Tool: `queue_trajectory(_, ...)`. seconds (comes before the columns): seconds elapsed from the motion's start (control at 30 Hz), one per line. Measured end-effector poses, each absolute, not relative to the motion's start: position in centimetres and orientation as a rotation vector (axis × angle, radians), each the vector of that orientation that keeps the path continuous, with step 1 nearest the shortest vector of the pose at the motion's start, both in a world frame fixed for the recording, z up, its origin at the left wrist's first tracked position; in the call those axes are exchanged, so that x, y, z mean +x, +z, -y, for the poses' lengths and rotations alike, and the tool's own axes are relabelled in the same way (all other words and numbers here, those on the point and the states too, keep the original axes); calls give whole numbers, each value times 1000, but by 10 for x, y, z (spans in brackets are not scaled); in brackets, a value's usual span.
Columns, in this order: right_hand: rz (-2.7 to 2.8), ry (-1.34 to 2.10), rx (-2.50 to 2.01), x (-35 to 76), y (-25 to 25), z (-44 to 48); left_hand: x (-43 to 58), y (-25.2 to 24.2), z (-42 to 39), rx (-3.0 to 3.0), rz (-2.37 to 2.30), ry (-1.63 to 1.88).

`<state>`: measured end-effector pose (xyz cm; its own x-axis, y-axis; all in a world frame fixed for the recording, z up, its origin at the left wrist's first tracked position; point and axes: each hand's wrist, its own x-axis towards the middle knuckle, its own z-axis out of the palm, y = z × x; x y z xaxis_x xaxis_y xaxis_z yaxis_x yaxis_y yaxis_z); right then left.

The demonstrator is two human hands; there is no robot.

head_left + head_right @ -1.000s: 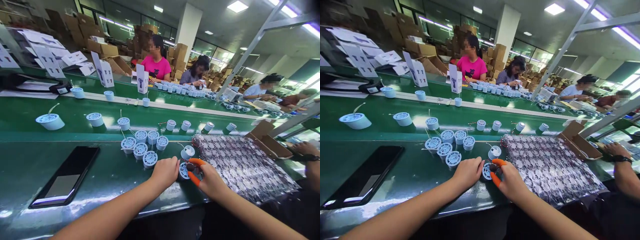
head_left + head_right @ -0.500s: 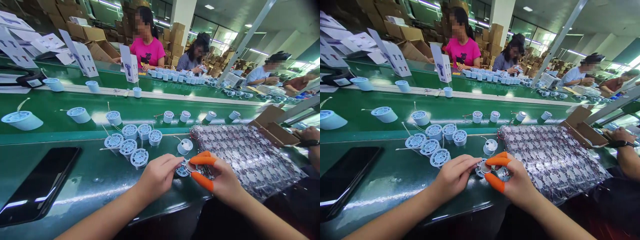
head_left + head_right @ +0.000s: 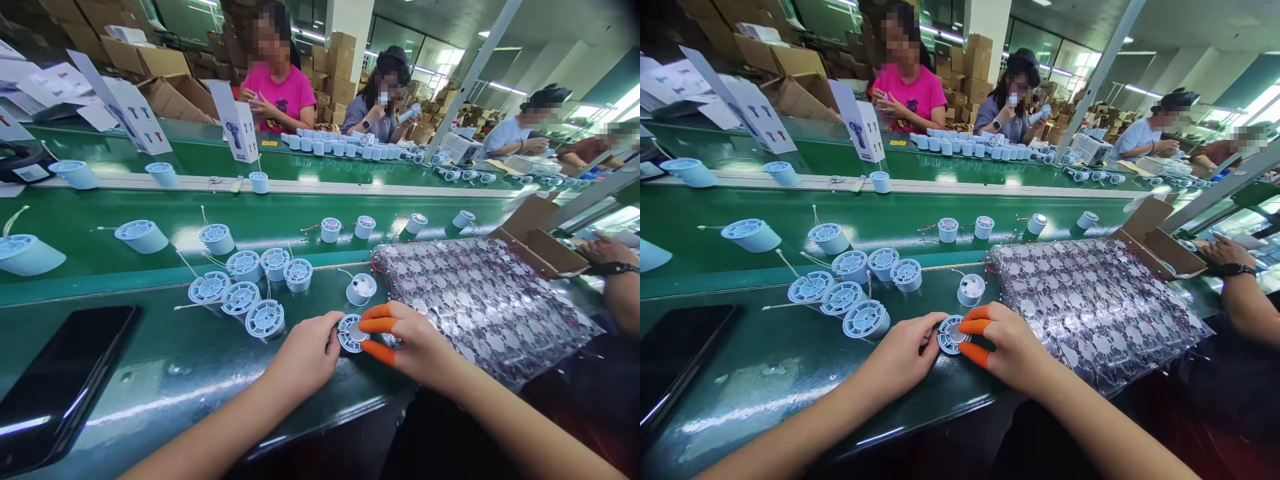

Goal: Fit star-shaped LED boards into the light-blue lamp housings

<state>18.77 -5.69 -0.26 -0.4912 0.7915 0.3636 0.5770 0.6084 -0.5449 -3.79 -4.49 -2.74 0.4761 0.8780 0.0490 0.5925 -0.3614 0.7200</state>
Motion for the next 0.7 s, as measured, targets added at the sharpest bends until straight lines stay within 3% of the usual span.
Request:
queue_trajectory(0.27, 1984, 662, -1245, 186, -8, 57, -39, -52, 37, 2210, -1178, 785)
queue_trajectory(0.7, 2211, 291, -1258, 162, -11, 63, -37, -44, 44, 2282, -1185, 567)
